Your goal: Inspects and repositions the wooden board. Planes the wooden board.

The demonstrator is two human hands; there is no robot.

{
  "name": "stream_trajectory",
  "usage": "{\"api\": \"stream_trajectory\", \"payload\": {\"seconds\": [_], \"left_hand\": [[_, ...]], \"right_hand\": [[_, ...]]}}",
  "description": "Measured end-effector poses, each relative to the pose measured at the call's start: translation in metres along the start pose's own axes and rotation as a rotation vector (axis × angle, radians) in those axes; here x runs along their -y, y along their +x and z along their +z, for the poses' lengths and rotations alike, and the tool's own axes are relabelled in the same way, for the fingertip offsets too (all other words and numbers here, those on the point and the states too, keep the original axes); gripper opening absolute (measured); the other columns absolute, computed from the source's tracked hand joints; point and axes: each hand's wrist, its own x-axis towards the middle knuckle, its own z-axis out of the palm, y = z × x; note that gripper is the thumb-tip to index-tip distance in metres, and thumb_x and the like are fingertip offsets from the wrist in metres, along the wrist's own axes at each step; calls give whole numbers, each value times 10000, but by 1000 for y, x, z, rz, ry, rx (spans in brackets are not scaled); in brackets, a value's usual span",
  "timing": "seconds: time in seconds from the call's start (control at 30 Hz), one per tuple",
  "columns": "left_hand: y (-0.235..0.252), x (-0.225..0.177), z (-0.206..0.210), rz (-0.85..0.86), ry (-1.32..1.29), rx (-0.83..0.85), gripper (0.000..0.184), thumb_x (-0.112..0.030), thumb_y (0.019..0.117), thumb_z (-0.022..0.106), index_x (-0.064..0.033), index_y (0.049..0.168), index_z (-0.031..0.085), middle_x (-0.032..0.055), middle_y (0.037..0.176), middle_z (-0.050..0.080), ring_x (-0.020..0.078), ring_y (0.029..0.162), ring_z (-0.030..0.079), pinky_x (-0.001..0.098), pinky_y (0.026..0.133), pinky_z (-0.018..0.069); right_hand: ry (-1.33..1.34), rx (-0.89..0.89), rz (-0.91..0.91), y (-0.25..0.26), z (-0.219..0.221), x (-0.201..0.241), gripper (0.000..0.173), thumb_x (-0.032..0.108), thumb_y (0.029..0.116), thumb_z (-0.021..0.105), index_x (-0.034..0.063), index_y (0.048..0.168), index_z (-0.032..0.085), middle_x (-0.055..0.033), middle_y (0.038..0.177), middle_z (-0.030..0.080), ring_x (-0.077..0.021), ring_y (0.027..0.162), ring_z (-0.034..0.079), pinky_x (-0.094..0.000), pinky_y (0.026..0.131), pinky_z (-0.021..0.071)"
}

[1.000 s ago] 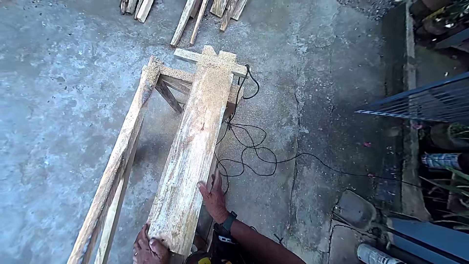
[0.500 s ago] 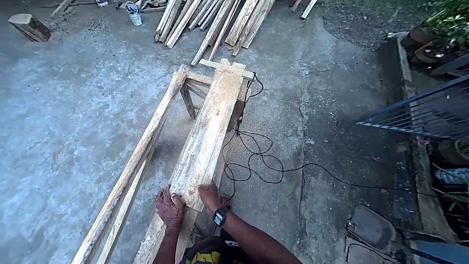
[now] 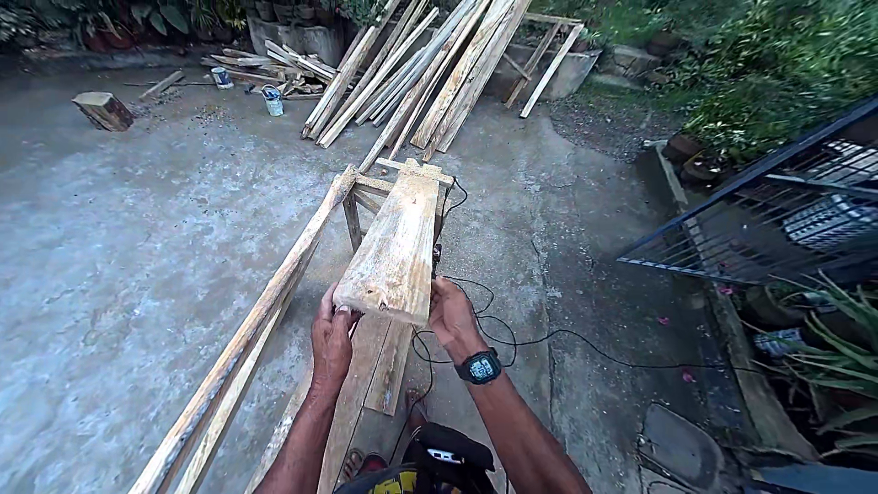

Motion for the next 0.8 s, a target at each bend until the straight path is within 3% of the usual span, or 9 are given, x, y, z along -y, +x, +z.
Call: {"api": "stream_trajectory", "payload": {"seconds": [0.07, 0.13, 0.23, 0.43, 0.8], "left_hand": [[16, -29, 19, 72, -43, 66, 501, -85, 1026, 433, 106, 1487, 390, 209, 1275, 653, 263, 1027, 732, 425, 928, 626], [31, -48, 36, 143, -5, 74, 437, -57, 1038, 485, 116, 1438, 454, 190, 1177, 699, 234, 980, 748, 390, 920, 632], [48, -59, 51, 208, 20, 55, 413, -67, 1031, 540, 104, 1406, 511, 176, 1110, 731, 218, 943, 759, 372, 906, 637], [60, -66, 59, 227, 6, 5, 384, -59, 1029, 558, 97, 1379, 538, 167, 1078, 739, 221, 916, 764, 376, 887, 644], [73, -59, 60, 301, -80, 20, 366, -97, 1024, 571, 87, 1340, 554, 148, 1069, 740, 247, 915, 763, 422, 887, 646]], "right_hand": [[145, 12, -61, -6, 8, 37, 311, 174, 1081, 371, -17, 1013, 607, -127, 853, 688, -204, 752, 687, -365, 710, 597], [264, 15, -80, -9, 14, 63, 236, 83, 1050, 392, -31, 1057, 599, -144, 889, 657, -232, 800, 667, -392, 768, 589], [375, 33, -93, -11, 23, 85, 220, 57, 1053, 394, -36, 1127, 580, -164, 962, 646, -252, 854, 664, -399, 808, 586], [476, 90, -64, -7, 27, 93, 226, 67, 1067, 410, -43, 1194, 561, -188, 1017, 641, -279, 897, 673, -412, 840, 595], [510, 125, -65, -3, 29, 95, 228, 77, 1075, 412, -41, 1191, 568, -186, 992, 657, -266, 855, 691, -392, 806, 612]]}}
